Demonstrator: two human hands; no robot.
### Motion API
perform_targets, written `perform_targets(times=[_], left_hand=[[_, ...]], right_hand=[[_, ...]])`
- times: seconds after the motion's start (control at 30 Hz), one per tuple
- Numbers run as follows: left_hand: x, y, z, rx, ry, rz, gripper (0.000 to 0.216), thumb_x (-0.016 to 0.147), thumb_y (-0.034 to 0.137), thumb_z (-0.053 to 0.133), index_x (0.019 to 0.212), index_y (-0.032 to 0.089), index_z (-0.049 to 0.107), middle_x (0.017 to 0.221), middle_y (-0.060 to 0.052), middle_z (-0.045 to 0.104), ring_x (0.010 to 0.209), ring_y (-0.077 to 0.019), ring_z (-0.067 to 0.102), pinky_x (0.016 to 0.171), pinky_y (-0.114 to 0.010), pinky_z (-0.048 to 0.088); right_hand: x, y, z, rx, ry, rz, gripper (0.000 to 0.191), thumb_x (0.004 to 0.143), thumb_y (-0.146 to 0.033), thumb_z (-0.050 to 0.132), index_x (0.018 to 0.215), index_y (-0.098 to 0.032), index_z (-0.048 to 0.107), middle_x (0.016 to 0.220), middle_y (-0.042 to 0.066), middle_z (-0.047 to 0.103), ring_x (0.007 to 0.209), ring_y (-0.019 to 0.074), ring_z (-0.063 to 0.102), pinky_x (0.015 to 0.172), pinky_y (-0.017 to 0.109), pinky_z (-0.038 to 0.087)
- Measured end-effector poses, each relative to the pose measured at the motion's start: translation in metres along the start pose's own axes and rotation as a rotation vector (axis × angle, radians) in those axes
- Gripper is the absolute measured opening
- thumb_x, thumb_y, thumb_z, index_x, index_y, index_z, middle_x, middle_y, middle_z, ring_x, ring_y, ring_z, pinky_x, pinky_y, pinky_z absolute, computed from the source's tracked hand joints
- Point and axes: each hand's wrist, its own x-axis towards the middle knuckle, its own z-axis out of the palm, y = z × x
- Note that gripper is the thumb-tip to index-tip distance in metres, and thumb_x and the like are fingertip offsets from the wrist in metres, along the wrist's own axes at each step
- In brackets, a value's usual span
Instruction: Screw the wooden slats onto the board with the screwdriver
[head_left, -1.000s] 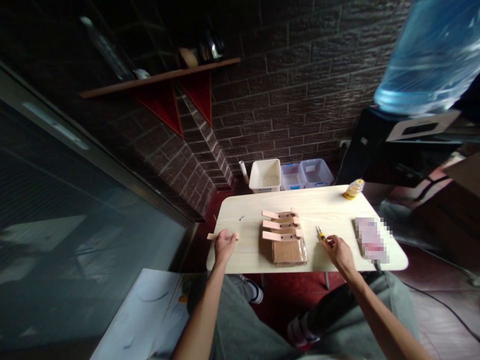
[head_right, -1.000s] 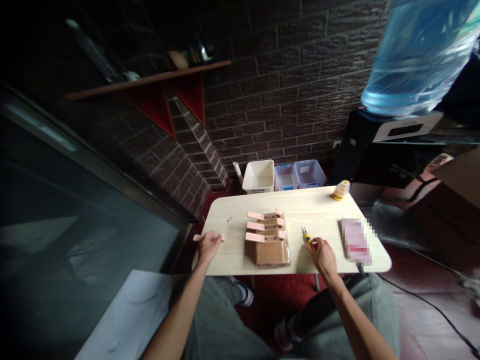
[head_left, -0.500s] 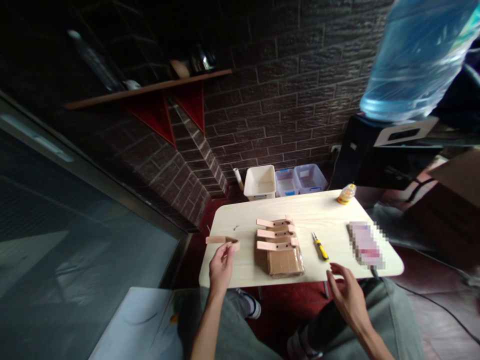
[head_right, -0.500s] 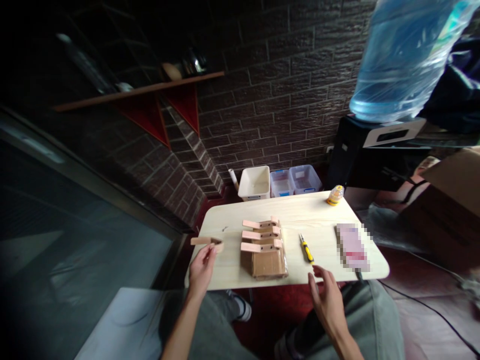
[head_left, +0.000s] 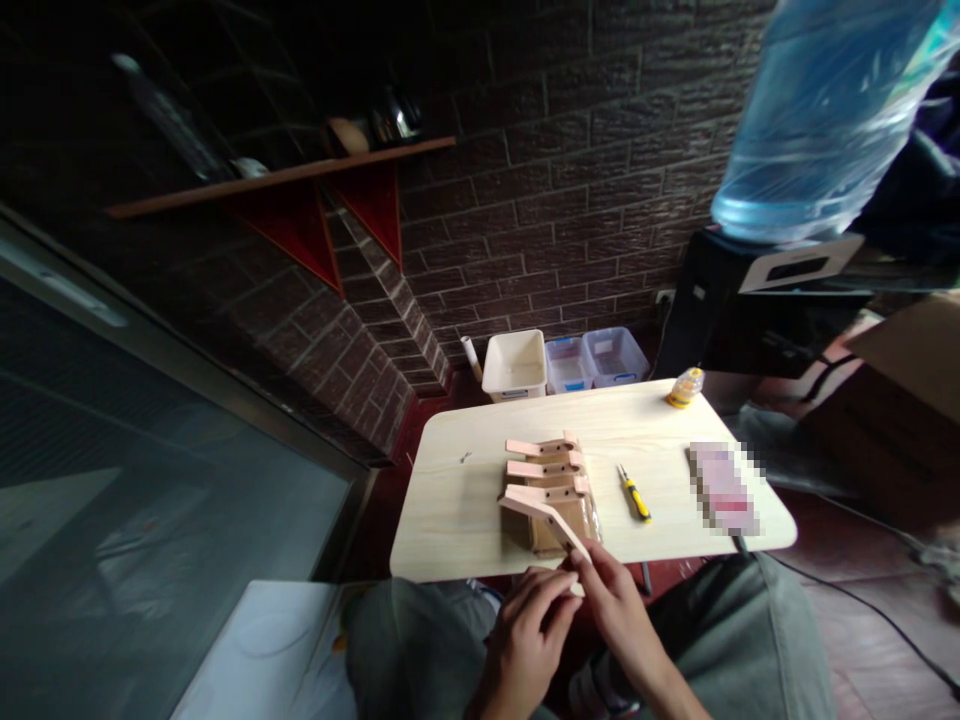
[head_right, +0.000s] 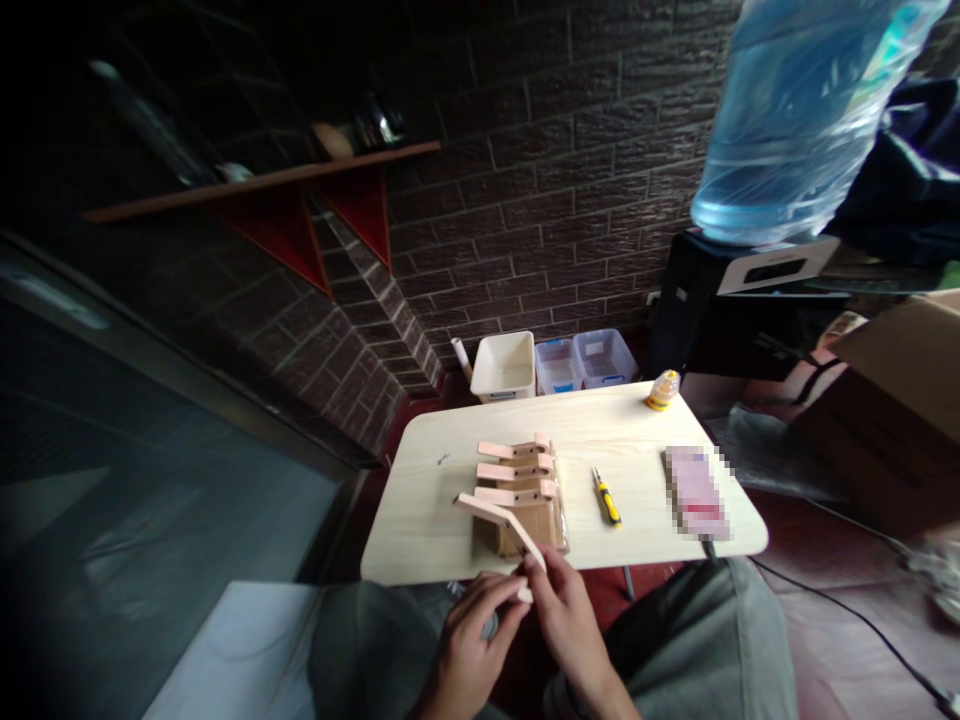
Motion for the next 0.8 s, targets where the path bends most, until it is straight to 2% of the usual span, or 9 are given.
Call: perform_targets(times=[0.1,0.2,0.3,0.4,0.5,0.57,0.63,0.7,0.8], left_hand=[[0.000,-0.004,-0.010,0.044,0.097,-0.017,0.021,0.088,0.027,0.062,0.108,0.028,0.070,0.109,-0.009,0.068,0.103,-0.0253,0.065,0.092,-0.037,0.055],[0.008,-0.008,-0.026,0.073,0.351,-0.053,0.036,0.084,0.031,0.069,0.119,0.025,0.061,0.120,-0.011,0.062,0.108,-0.0258,0.062,0.091,-0.036,0.054],[0.021,-0.008,-0.040,0.029,0.291,-0.129,0.055,0.083,0.035,0.069,0.133,0.023,0.052,0.130,-0.014,0.058,0.105,-0.0248,0.063,0.092,-0.036,0.053],[0.028,-0.008,-0.047,-0.018,0.202,-0.168,0.042,0.085,0.038,0.066,0.124,0.024,0.062,0.122,-0.011,0.065,0.104,-0.0240,0.065,0.095,-0.034,0.052],[0.027,-0.012,-0.047,-0.048,0.091,-0.222,0.024,0.087,0.040,0.063,0.105,0.025,0.071,0.107,-0.006,0.073,0.099,-0.0232,0.069,0.090,-0.030,0.054],[0.024,-0.019,-0.043,-0.052,0.085,-0.279,0.022,0.087,0.042,0.062,0.099,0.026,0.072,0.098,-0.005,0.076,0.090,-0.0222,0.072,0.083,-0.028,0.056],[0.021,-0.027,-0.037,-0.058,0.113,-0.338,0.026,0.086,0.045,0.063,0.101,0.026,0.071,0.089,-0.005,0.076,0.082,-0.0222,0.073,0.077,-0.027,0.057],[0.019,-0.035,-0.031,-0.095,0.148,-0.410,0.036,0.084,0.050,0.063,0.108,0.024,0.069,0.085,-0.005,0.075,0.074,-0.0222,0.073,0.069,-0.027,0.058],[0.018,-0.045,-0.024,-0.172,0.161,-0.510,0.048,0.082,0.058,0.062,0.110,0.019,0.067,0.083,-0.006,0.073,0.065,-0.0216,0.072,0.059,-0.027,0.057]], right_hand=[[-0.002,0.005,0.000,0.024,-0.006,0.070,0.051,0.085,-0.066,0.056,0.103,-0.020,0.068,0.084,0.005,0.067,0.079,0.0234,0.063,0.071,0.033,0.054],[-0.010,0.007,-0.004,0.084,-0.114,0.137,0.049,0.086,-0.064,0.056,0.104,-0.020,0.067,0.077,0.002,0.062,0.063,0.0170,0.059,0.056,0.027,0.050],[-0.015,0.007,-0.011,0.060,-0.186,0.139,0.047,0.087,-0.062,0.056,0.101,-0.019,0.068,0.077,0.002,0.062,0.057,0.0136,0.056,0.050,0.024,0.046],[-0.016,0.011,-0.018,0.015,-0.228,0.161,0.047,0.086,-0.062,0.057,0.102,-0.020,0.069,0.077,0.001,0.063,0.055,0.0133,0.056,0.049,0.024,0.046],[-0.014,0.017,-0.024,-0.036,-0.191,0.164,0.048,0.087,-0.060,0.057,0.111,-0.020,0.066,0.072,0.000,0.064,0.056,0.0146,0.057,0.051,0.025,0.048],[-0.014,0.019,-0.027,-0.060,-0.121,0.130,0.051,0.088,-0.057,0.058,0.124,-0.022,0.060,0.081,0.002,0.068,0.064,0.0171,0.062,0.058,0.028,0.052],[-0.014,0.021,-0.030,-0.107,-0.071,0.050,0.054,0.086,-0.053,0.062,0.132,-0.025,0.054,0.104,0.006,0.069,0.084,0.0213,0.066,0.074,0.032,0.055],[-0.015,0.022,-0.033,-0.199,-0.058,-0.062,0.052,0.083,-0.047,0.067,0.129,-0.026,0.057,0.122,0.008,0.064,0.105,0.0252,0.062,0.091,0.036,0.052],[-0.015,0.026,-0.038,-0.344,-0.076,-0.180,0.038,0.085,-0.042,0.063,0.118,-0.024,0.063,0.117,0.008,0.067,0.107,0.0267,0.062,0.095,0.037,0.050]])
